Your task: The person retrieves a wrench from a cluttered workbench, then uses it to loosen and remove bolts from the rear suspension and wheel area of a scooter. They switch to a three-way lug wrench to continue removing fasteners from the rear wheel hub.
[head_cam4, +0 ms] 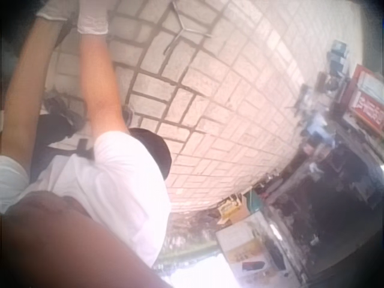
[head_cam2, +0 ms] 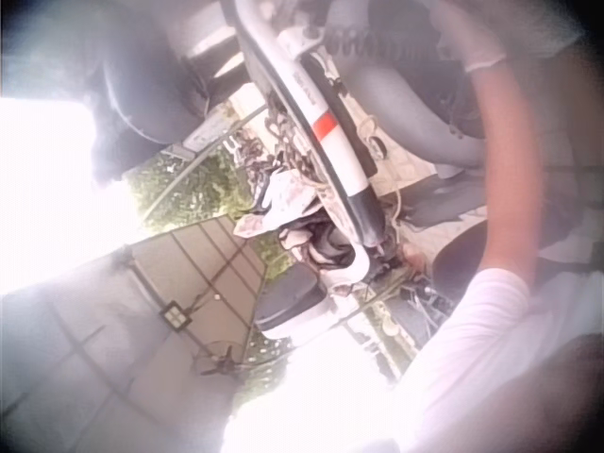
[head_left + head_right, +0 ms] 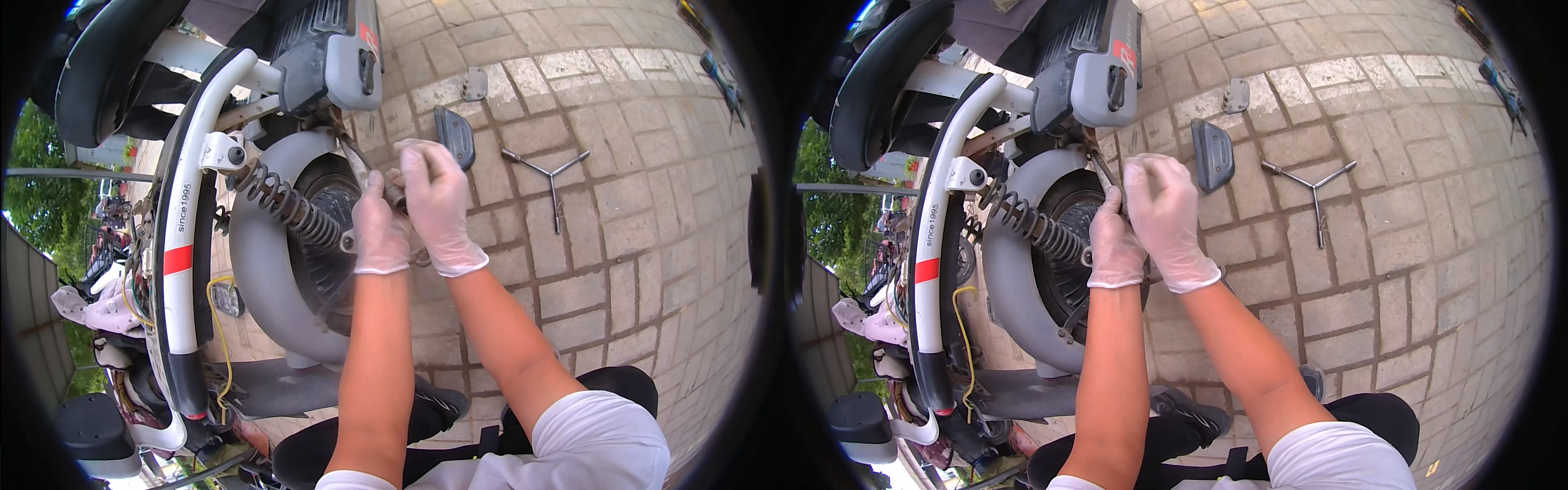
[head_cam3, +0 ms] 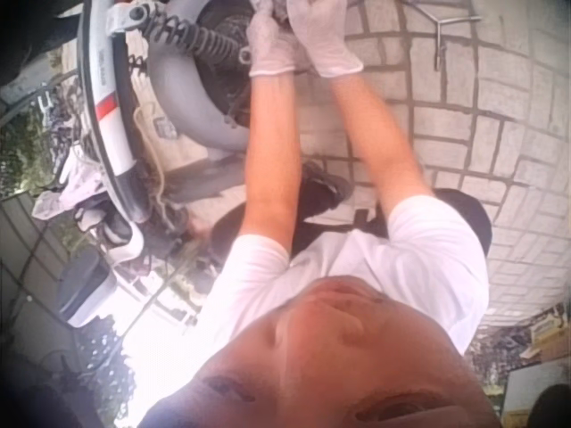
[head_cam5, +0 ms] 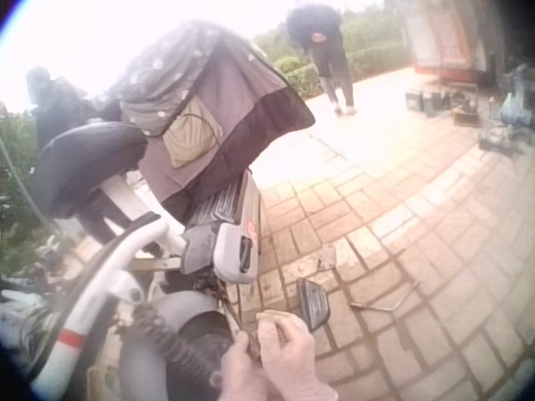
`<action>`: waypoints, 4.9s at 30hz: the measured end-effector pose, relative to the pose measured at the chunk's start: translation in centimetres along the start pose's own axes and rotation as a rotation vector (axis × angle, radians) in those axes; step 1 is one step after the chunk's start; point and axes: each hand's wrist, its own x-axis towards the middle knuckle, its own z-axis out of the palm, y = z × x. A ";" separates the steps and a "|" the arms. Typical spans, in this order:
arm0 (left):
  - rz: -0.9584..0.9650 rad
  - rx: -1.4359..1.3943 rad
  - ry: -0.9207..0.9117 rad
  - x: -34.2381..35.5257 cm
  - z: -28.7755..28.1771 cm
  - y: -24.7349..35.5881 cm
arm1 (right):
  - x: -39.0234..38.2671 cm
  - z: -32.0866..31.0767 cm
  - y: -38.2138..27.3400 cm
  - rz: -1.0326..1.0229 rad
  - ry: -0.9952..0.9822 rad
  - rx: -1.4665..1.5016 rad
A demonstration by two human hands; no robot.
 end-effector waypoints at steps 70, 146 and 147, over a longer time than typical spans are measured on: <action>-0.384 0.635 0.120 -24.7 -8.3 -8.7 | 5.9 -3.3 14.0 0.770 -0.678 -0.189; 0.314 1.668 -1.385 -31.0 -8.1 7.3 | -5.5 -1.7 12.0 1.268 -0.366 0.401; 0.325 1.667 -1.386 -31.0 -8.1 7.3 | -5.4 -2.0 12.1 1.359 -0.315 0.444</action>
